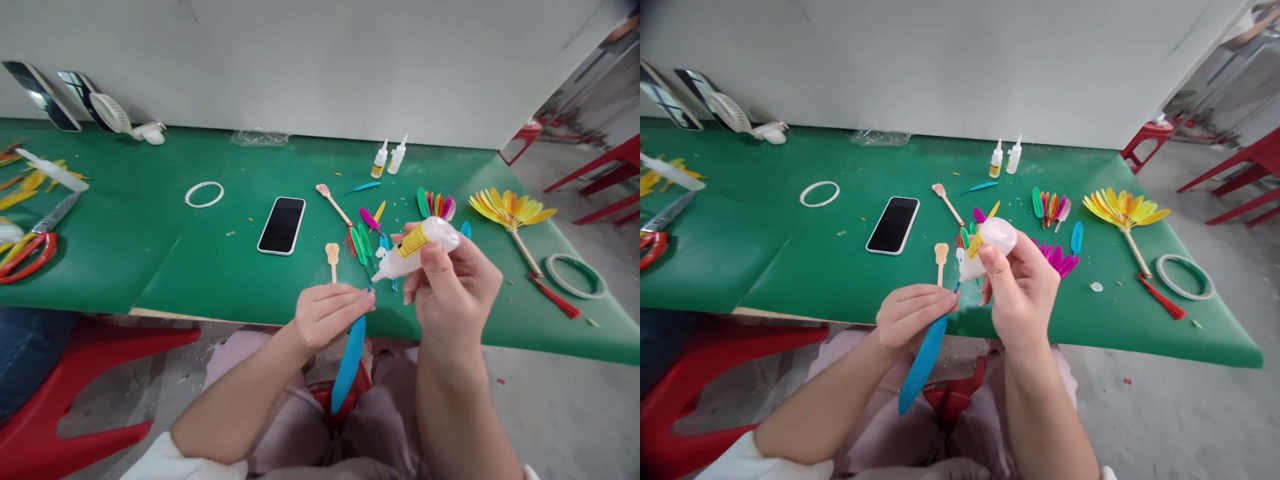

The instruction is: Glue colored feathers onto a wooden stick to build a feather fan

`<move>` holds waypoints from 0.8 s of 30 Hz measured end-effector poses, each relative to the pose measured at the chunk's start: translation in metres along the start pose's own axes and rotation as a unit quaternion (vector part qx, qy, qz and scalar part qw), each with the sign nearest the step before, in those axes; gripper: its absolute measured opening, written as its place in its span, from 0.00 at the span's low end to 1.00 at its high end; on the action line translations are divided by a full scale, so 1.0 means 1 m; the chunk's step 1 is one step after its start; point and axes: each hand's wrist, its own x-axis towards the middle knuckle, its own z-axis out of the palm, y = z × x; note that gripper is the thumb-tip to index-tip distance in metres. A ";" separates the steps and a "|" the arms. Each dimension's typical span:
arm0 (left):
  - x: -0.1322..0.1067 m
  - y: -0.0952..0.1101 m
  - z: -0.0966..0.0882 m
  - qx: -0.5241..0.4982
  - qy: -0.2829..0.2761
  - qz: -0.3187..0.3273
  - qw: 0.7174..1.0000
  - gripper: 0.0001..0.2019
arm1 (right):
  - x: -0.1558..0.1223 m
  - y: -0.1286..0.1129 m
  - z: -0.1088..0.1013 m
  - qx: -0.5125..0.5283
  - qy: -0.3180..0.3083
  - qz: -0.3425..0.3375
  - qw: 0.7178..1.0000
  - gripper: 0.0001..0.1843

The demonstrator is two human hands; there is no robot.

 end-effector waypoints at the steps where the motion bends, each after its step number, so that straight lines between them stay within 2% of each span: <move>1: 0.000 0.000 0.000 -0.003 0.000 0.002 1.000 0.16 | 0.000 0.000 0.000 0.000 0.000 -0.002 1.000 0.09; 14: -0.001 0.000 0.001 -0.001 -0.003 -0.006 1.000 0.19 | 0.002 0.004 -0.001 -0.008 0.005 -0.025 1.000 0.09; 24: 0.001 -0.001 0.000 -0.004 0.001 -0.002 1.000 0.16 | 0.001 0.002 -0.001 -0.006 -0.005 -0.014 1.000 0.09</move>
